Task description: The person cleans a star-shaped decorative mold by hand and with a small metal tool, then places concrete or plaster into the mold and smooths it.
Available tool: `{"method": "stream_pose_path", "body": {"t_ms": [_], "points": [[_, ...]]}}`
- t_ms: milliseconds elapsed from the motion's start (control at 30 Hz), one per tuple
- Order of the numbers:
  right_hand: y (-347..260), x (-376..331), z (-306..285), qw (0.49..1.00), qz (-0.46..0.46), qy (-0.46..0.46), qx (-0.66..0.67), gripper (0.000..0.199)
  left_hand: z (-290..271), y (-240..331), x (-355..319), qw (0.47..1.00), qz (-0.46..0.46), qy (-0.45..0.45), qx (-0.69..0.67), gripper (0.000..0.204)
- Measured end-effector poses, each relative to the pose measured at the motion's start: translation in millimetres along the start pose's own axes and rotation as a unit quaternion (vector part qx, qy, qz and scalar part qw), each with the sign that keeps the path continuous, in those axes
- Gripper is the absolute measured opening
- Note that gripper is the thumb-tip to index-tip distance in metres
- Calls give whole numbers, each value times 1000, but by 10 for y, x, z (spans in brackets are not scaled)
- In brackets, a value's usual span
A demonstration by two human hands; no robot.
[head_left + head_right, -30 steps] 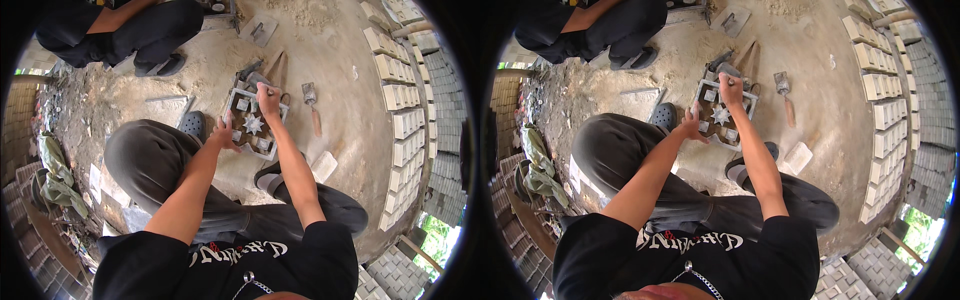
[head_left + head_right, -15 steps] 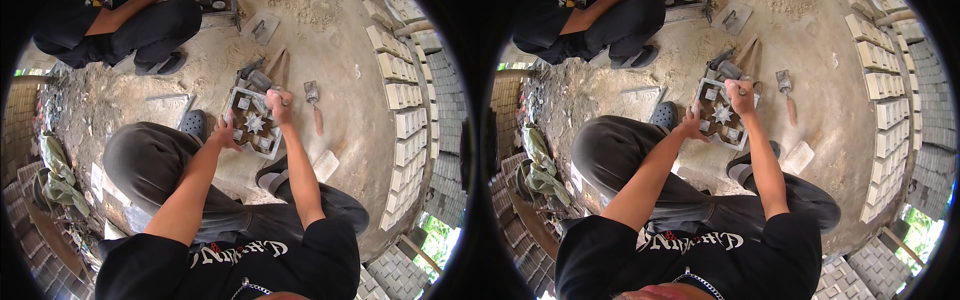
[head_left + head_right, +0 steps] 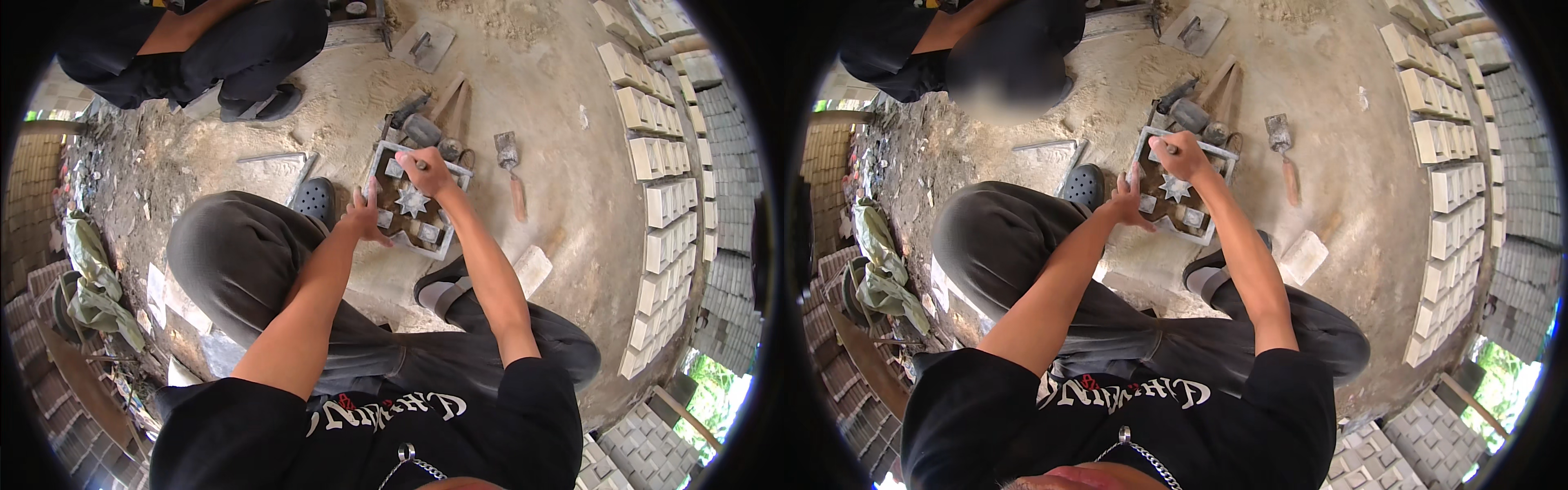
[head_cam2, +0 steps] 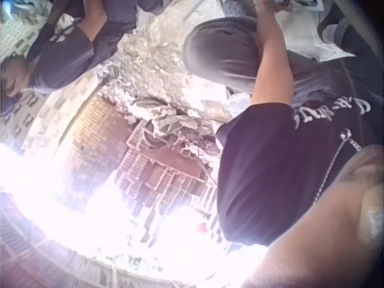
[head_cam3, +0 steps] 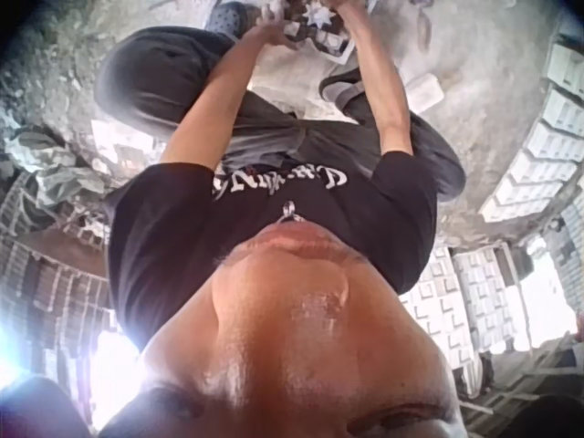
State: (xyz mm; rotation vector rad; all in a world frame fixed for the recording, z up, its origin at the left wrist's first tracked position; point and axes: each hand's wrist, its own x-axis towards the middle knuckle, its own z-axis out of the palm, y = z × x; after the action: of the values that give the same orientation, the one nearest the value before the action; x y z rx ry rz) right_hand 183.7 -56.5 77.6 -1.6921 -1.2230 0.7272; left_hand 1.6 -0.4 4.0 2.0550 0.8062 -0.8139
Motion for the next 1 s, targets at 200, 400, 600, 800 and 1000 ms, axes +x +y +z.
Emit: {"method": "stream_pose_path", "body": {"t_ms": [200, 400, 600, 800, 1000], "points": [[93, -30, 0, 987, 57, 129, 76, 40, -13, 22, -18, 1000, -19, 9, 7, 156], [151, 40, -27, 962, 98, 214, 141, 41, 15, 1, -19, 1000, -8, 25, 15, 155], [129, 43, 88, 974, 91, 200, 54, 38, -3, 11, 28, 999, -9, 25, 21, 155], [127, 46, 75, 941, 98, 277, 170, 38, 3, 0, 31, 1000, -16, 4, 26, 156], [75, 147, 17, 945, 79, 277, 156, 42, 20, -4, 24, 1000, -9, 20, 17, 156]]}}
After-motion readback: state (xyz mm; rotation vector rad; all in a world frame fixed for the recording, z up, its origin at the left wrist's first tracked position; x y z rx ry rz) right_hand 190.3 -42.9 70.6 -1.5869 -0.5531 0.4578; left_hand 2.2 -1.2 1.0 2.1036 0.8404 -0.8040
